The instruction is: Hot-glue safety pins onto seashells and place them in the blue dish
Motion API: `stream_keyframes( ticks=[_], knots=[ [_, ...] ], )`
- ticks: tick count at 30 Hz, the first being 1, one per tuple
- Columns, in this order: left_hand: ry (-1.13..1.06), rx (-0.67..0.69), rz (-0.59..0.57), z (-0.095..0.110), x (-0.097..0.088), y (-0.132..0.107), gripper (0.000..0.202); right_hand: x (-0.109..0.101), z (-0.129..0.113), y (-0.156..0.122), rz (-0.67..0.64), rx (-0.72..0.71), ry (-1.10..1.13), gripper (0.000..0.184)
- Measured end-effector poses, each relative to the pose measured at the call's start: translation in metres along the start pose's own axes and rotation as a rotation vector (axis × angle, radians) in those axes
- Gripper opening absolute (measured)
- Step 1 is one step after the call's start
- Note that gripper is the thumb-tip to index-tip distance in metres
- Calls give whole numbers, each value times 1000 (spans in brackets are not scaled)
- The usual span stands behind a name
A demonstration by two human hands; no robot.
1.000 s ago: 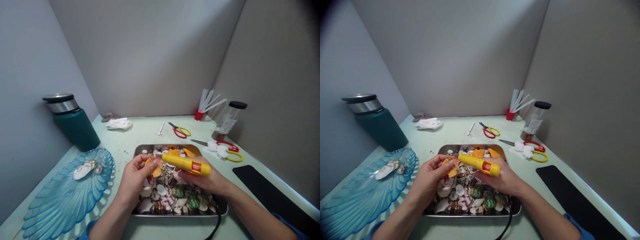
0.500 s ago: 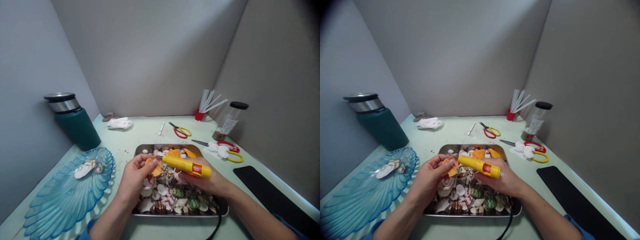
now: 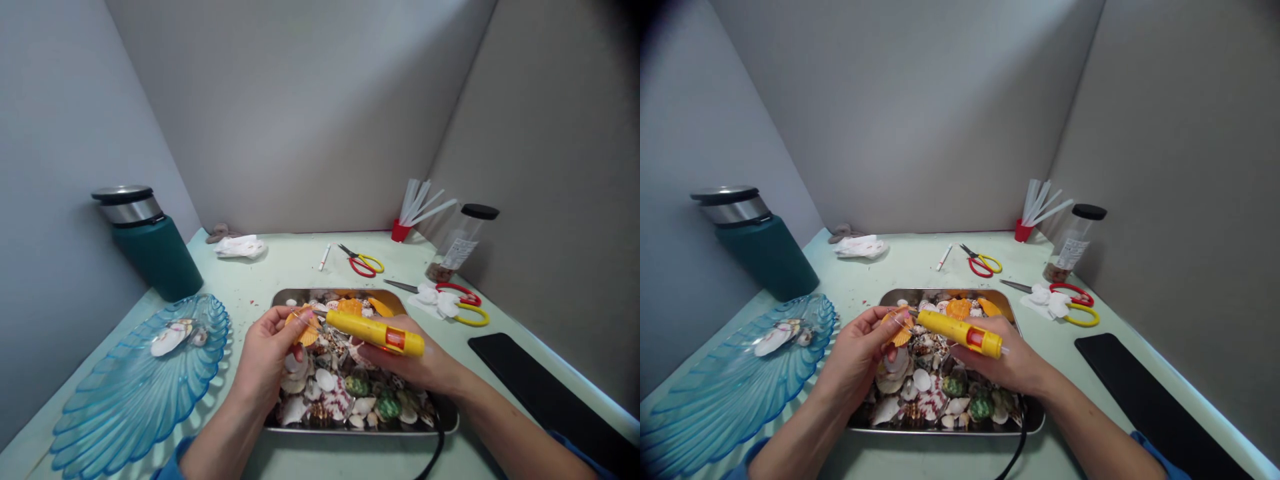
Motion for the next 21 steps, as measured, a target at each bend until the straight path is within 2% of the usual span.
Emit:
stream_keyframes(
  ticks=[7, 21],
  knots=[
    [-17, -6, -8, 2, 1, 0, 24, -1, 1, 0, 20, -24, -15, 14],
    [191, 2, -49, 1, 9, -4, 25, 0, 1, 1, 10, 0, -14, 21]
  ],
)
Point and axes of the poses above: each hand's wrist, its own y-axis towards the middle knuckle, its own x-axis out of the palm, z = x × y, the point moved 8 cm from there along y, towards the middle knuckle, and after that the axes turned 1 degree about -x, right-handed, at the moved point
